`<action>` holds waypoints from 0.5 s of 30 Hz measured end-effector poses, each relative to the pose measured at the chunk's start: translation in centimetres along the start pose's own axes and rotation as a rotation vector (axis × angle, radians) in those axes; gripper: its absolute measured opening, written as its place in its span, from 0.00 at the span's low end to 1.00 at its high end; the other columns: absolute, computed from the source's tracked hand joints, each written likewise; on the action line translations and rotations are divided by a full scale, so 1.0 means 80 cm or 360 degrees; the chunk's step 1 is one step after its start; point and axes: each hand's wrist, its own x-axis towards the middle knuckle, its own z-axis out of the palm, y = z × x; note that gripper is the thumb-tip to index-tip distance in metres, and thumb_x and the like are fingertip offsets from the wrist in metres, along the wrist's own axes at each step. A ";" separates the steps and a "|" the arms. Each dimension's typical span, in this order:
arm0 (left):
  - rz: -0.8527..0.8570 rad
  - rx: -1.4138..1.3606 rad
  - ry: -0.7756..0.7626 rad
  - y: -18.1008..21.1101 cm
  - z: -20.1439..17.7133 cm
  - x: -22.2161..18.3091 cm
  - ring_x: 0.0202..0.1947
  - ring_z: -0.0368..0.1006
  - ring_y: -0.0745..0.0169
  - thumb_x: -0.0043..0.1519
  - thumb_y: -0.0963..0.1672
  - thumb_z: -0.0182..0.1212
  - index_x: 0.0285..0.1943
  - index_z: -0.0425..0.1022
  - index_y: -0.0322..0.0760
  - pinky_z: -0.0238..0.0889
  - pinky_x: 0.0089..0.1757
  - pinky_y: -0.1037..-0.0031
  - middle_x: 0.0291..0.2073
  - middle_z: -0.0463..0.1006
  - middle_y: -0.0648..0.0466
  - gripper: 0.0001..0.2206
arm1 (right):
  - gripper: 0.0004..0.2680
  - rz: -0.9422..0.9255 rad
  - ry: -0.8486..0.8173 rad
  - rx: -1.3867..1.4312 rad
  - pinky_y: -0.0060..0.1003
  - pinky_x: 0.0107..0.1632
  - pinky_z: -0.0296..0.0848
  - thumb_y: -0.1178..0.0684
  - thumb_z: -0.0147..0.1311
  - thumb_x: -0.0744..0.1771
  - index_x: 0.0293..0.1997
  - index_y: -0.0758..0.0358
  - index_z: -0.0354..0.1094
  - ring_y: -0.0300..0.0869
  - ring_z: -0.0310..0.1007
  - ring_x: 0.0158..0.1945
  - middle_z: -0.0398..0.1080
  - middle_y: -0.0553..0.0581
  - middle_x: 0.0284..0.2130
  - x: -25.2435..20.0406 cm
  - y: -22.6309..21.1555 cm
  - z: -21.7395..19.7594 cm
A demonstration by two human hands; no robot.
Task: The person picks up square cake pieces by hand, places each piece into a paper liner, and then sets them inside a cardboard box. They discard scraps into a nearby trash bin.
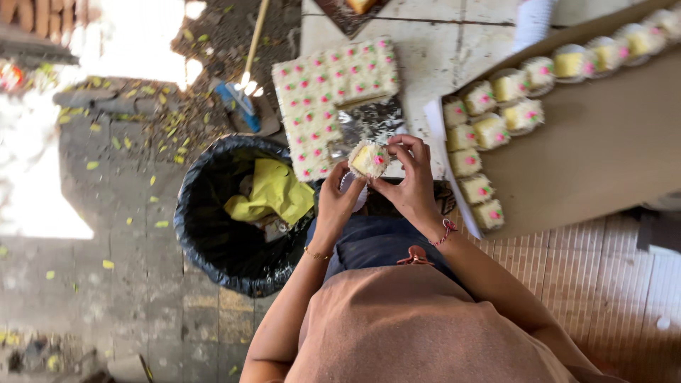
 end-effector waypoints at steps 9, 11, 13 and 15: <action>0.0162 0.0176 -0.0617 0.087 0.069 0.004 0.54 0.76 0.51 0.56 0.44 0.65 0.60 0.75 0.39 0.63 0.56 0.57 0.44 0.82 0.44 0.21 | 0.19 0.0407 0.0252 0.0209 0.38 0.45 0.76 0.55 0.73 0.58 0.51 0.60 0.71 0.44 0.78 0.42 0.77 0.58 0.40 -0.039 0.001 -0.103; 0.0203 0.0176 -0.0702 0.107 0.082 0.006 0.54 0.77 0.52 0.57 0.45 0.68 0.58 0.76 0.43 0.63 0.57 0.60 0.44 0.83 0.48 0.19 | 0.20 0.0448 0.0389 0.0361 0.40 0.49 0.74 0.54 0.73 0.58 0.52 0.61 0.69 0.44 0.75 0.45 0.74 0.58 0.41 -0.051 0.025 -0.125; 0.0238 0.0176 -0.0780 0.105 0.093 0.013 0.55 0.77 0.52 0.58 0.47 0.71 0.56 0.78 0.46 0.63 0.58 0.62 0.45 0.85 0.53 0.17 | 0.22 0.0488 0.0520 0.0516 0.42 0.52 0.73 0.54 0.73 0.58 0.53 0.62 0.66 0.43 0.71 0.48 0.72 0.58 0.43 -0.059 0.056 -0.157; 0.0086 0.0423 -0.0733 0.081 0.102 0.026 0.61 0.71 0.38 0.61 0.52 0.67 0.65 0.70 0.45 0.60 0.59 0.47 0.54 0.80 0.48 0.25 | 0.19 0.0365 0.0548 -0.0126 0.46 0.45 0.75 0.61 0.72 0.61 0.53 0.69 0.68 0.58 0.76 0.43 0.73 0.69 0.40 -0.062 0.097 -0.202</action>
